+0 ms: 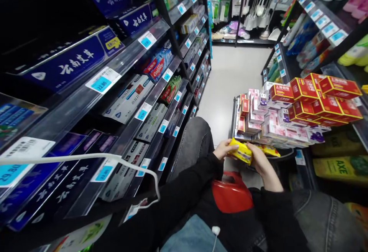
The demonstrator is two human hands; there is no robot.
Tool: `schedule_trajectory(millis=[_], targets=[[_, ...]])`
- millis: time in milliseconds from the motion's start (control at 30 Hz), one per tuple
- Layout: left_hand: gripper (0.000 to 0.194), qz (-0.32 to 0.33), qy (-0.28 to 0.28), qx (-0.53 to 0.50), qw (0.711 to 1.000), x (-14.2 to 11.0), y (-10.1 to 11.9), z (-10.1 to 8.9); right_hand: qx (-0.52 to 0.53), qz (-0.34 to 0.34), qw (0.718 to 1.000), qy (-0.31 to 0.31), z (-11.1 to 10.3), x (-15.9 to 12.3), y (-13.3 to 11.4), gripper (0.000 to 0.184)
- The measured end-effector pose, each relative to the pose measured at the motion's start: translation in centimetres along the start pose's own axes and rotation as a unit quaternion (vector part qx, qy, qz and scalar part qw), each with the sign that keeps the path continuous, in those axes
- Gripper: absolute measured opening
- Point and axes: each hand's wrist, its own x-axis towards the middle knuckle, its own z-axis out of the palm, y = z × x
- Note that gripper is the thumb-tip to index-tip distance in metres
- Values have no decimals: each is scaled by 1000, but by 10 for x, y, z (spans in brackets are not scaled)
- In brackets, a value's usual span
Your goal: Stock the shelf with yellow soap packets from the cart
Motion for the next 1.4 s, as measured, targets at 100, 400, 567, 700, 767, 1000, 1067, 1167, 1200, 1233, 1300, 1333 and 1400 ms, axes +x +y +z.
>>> schedule_trajectory(millis=[100,400,567,700,767,1000,1067,1167,1200,1233,1300,1333,1400], targets=[[62,-56,51,38,996,3,1,-1,70,68,995,4,-4,5,17,52],[30,-112,92,114,983,1,9,9,62,94,994,10,2,2,14,34],[36,-78,91,91,989,1,8,8,75,41,996,2,0,5,19,41],[48,-94,76,-17,993,2,13,6,46,-66,997,12,-10,7,19,41],[55,-154,48,-90,983,1,16,3,21,-101,995,-3,-15,5,15,42],[41,-120,9,-97,988,2,13,-2,9,-115,983,-140,-29,-9,1,57],[53,-70,-3,-75,995,2,11,-1,70,-75,991,-89,-29,-9,3,61],[69,-19,-13,-53,998,4,7,0,72,5,997,-35,-28,-6,8,61],[72,-10,-6,-49,999,5,5,0,62,28,997,-42,-27,-4,9,59],[74,-7,5,-42,999,7,3,0,56,40,996,-51,-27,-3,11,57],[67,-17,28,-24,999,11,-1,-1,59,33,997,-44,-26,0,13,53],[61,-28,35,-14,999,13,-3,-1,63,20,997,-30,-26,1,14,52],[49,-53,36,0,998,15,-5,-3,66,5,998,-6,-26,3,15,51]])
